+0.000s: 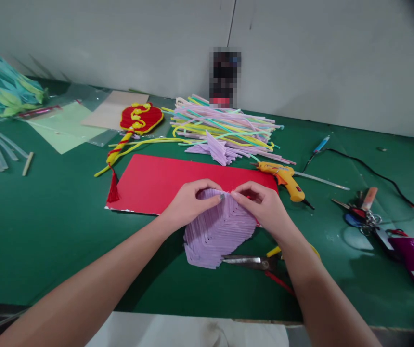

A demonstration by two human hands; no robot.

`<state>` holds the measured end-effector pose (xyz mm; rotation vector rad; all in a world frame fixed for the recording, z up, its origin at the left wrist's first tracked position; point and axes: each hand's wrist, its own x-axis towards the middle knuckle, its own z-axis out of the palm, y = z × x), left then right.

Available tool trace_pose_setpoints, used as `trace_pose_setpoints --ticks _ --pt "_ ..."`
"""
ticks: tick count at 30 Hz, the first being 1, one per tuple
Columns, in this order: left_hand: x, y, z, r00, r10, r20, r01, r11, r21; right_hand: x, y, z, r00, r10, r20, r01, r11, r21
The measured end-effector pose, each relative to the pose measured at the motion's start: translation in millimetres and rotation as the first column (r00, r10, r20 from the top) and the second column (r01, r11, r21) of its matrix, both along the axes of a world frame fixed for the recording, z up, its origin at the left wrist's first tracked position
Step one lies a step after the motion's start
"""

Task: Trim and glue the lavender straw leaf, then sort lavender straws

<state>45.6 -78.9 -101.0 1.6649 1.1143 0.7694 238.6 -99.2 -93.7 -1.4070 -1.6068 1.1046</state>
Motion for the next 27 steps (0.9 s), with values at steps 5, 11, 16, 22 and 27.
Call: trace_pose_setpoints --ticks 5,11,16,22,27 --pt "0.0 0.1 0.5 1.000 -0.010 0.005 0.010 1.000 -0.012 0.4 0.6 -1.3 1.000 -0.001 0.014 0.001 1.000 0.006" --pt "0.4 0.0 0.6 1.000 -0.015 0.022 0.016 1.000 -0.007 0.1 0.6 -1.1 1.000 0.002 0.011 -0.002 1.000 0.003" --pt "0.6 -0.1 0.2 1.000 -0.014 0.016 0.015 1.000 -0.011 0.0 0.6 -0.9 1.000 0.007 0.009 -0.007 1.000 0.003" --pt "0.6 0.7 0.4 1.000 -0.009 0.001 0.009 1.000 -0.003 0.5 0.6 -0.6 1.000 0.008 0.003 -0.008 1.000 -0.005" --pt "0.6 0.6 0.3 1.000 0.000 0.009 0.000 1.000 -0.005 0.8 0.4 -0.4 1.000 0.011 -0.002 -0.011 1.000 0.006"
